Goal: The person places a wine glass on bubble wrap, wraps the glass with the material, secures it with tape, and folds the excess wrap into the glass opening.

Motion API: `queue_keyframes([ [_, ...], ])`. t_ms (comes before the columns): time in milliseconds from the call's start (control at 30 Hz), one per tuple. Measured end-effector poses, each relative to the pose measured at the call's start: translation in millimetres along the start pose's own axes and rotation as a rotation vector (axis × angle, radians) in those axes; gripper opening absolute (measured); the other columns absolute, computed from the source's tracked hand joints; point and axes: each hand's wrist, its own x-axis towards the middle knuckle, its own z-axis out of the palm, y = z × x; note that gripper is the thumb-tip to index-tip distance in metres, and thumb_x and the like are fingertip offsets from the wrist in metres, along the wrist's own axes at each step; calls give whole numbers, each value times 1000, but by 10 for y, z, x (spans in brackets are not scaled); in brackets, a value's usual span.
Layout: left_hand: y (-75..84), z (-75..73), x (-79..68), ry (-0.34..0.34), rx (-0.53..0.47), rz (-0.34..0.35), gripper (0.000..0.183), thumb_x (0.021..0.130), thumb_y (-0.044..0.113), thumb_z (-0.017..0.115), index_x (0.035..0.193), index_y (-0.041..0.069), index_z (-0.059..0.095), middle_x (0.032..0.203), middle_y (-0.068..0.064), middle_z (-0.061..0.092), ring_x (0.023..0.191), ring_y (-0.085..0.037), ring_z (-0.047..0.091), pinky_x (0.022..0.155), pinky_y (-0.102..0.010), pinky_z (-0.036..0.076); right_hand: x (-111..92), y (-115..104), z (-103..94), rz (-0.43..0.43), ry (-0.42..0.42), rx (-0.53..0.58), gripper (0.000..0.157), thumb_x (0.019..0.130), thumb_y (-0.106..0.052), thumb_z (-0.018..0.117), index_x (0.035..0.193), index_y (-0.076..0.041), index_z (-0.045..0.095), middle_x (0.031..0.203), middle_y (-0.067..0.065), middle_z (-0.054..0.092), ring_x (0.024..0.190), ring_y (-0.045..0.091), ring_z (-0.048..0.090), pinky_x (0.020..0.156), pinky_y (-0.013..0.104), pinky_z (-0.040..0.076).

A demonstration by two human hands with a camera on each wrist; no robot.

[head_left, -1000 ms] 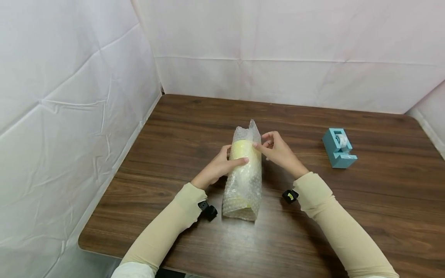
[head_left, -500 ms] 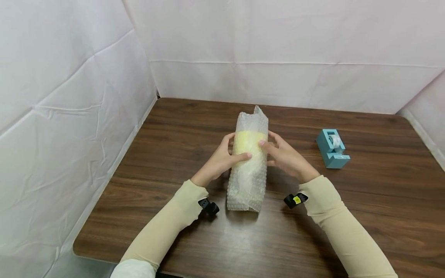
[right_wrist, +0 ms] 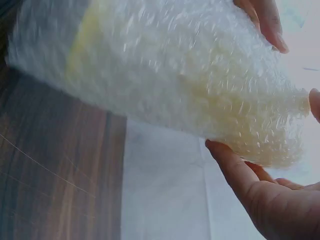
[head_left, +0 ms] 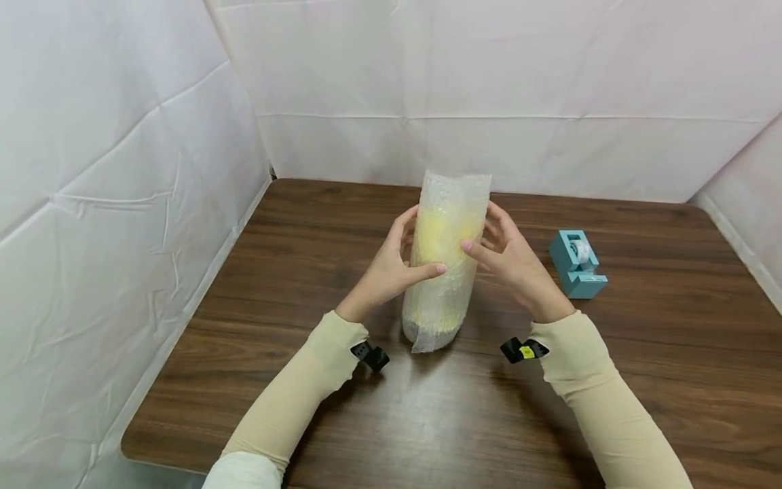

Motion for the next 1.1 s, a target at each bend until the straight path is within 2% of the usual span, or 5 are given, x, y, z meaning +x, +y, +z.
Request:
queue_keyframes([
  [167,147,-10,-24,-15,-29,52,97,82,5,74,154,24,12,155,-3,25,130,-25,40,93,-42,51,-28,-23,23,-132,42,-80,80,92,-19,65,153,-32,14,158,2,25,145,29,26,111,58,30],
  [267,243,-14,-50,-27,-42,74,97,82,0,73,154,18,11,155,-7,23,133,-28,40,95,-41,51,-44,-25,41,-209,60,-96,80,92,-14,65,152,-31,16,156,4,27,143,28,29,109,55,34],
  [467,302,-14,-88,-41,-64,116,97,81,-6,71,154,14,11,153,-13,27,134,-32,41,97,-44,49,-84,-14,80,-338,71,-91,80,89,-6,67,151,-25,19,152,9,33,139,28,37,96,28,49],
  [800,253,10,-142,-49,-78,161,95,81,-9,71,153,12,14,152,-15,29,135,-30,40,98,-43,49,-182,51,113,-414,89,-77,80,87,-1,68,148,-21,21,150,11,35,130,17,45,93,22,49],
  [1100,5,-4,-86,-56,-87,249,98,78,-9,74,153,19,17,148,-11,34,131,-26,45,94,-40,51,-242,35,193,-523,161,-85,81,80,8,71,144,-14,27,143,6,39,125,18,49,94,23,48],
])
